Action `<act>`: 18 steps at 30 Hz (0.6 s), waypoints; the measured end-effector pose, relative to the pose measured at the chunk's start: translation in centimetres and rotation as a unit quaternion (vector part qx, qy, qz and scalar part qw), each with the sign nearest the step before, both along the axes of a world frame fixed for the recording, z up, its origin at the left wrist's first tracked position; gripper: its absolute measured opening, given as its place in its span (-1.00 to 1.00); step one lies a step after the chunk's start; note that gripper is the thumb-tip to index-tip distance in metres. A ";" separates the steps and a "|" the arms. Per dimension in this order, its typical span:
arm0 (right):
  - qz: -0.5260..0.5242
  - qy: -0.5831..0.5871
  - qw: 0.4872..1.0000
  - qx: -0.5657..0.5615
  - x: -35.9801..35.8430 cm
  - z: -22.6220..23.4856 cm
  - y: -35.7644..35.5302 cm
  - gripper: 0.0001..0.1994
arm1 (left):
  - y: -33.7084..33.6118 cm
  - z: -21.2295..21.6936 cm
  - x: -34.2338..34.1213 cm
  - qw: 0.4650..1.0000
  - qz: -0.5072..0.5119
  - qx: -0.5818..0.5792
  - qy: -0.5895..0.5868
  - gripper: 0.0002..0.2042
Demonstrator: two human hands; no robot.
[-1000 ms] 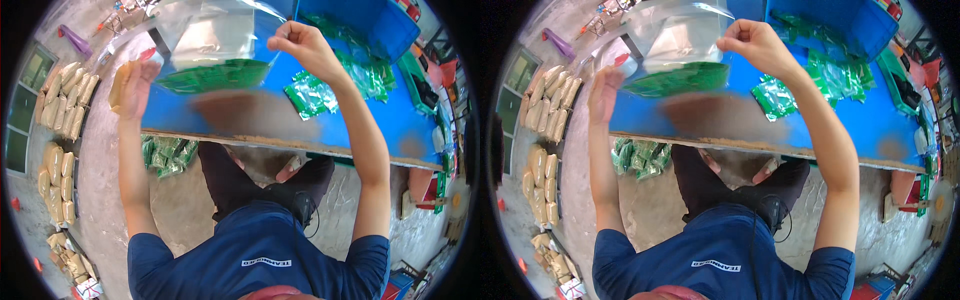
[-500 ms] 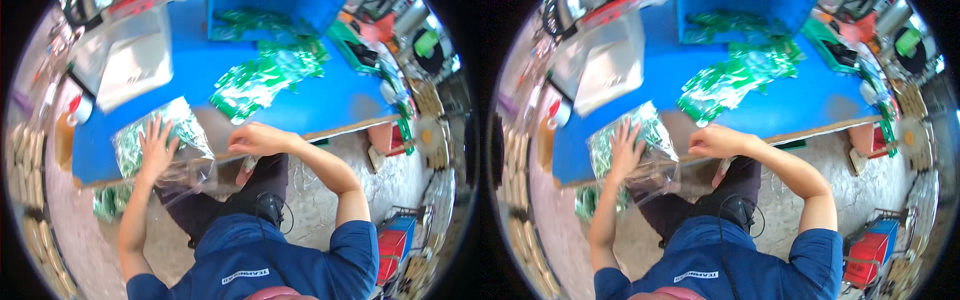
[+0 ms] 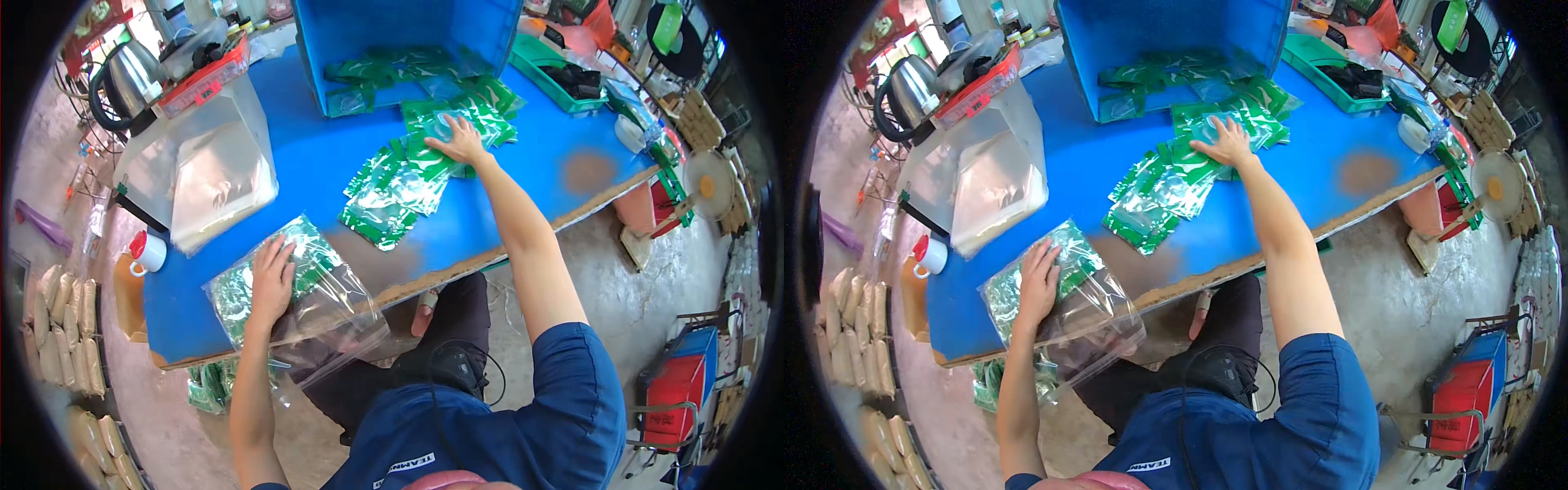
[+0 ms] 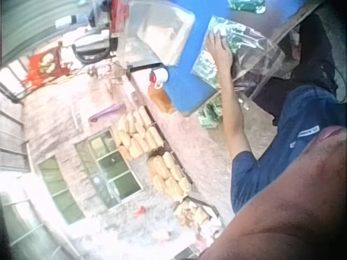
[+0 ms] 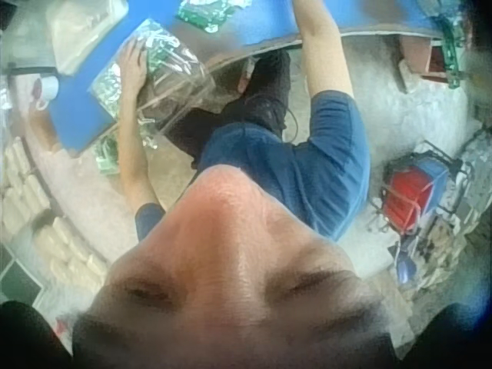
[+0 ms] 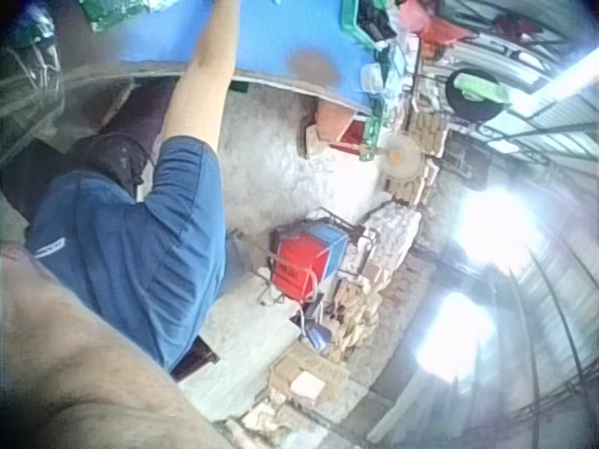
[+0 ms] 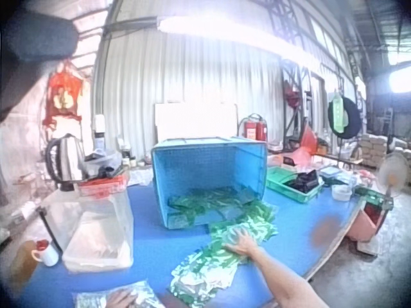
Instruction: The recorder counts and stacks green plastic bags on a workbench and packs them into a larger clear plastic bag.
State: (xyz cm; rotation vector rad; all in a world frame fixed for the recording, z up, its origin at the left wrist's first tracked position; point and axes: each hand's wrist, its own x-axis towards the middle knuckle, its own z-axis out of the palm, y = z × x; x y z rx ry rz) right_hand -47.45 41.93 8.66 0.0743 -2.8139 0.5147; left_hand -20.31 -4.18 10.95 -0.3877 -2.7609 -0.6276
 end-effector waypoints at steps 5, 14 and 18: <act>-0.010 -0.059 0.998 0.022 2.6 -0.4 -3.5 0.14 | 0.6 0.6 -1.6 0.998 0.008 -0.044 -0.051 -0.60; 0.088 0.213 0.972 -0.035 12.5 1.7 -7.3 -0.19 | -4.4 -0.6 0.8 0.980 -0.054 -0.186 -0.038 -0.44; 0.330 0.066 0.939 0.070 20.3 2.4 -8.8 -0.17 | -8.7 3.7 1.9 0.952 -0.055 -0.288 -0.093 -0.42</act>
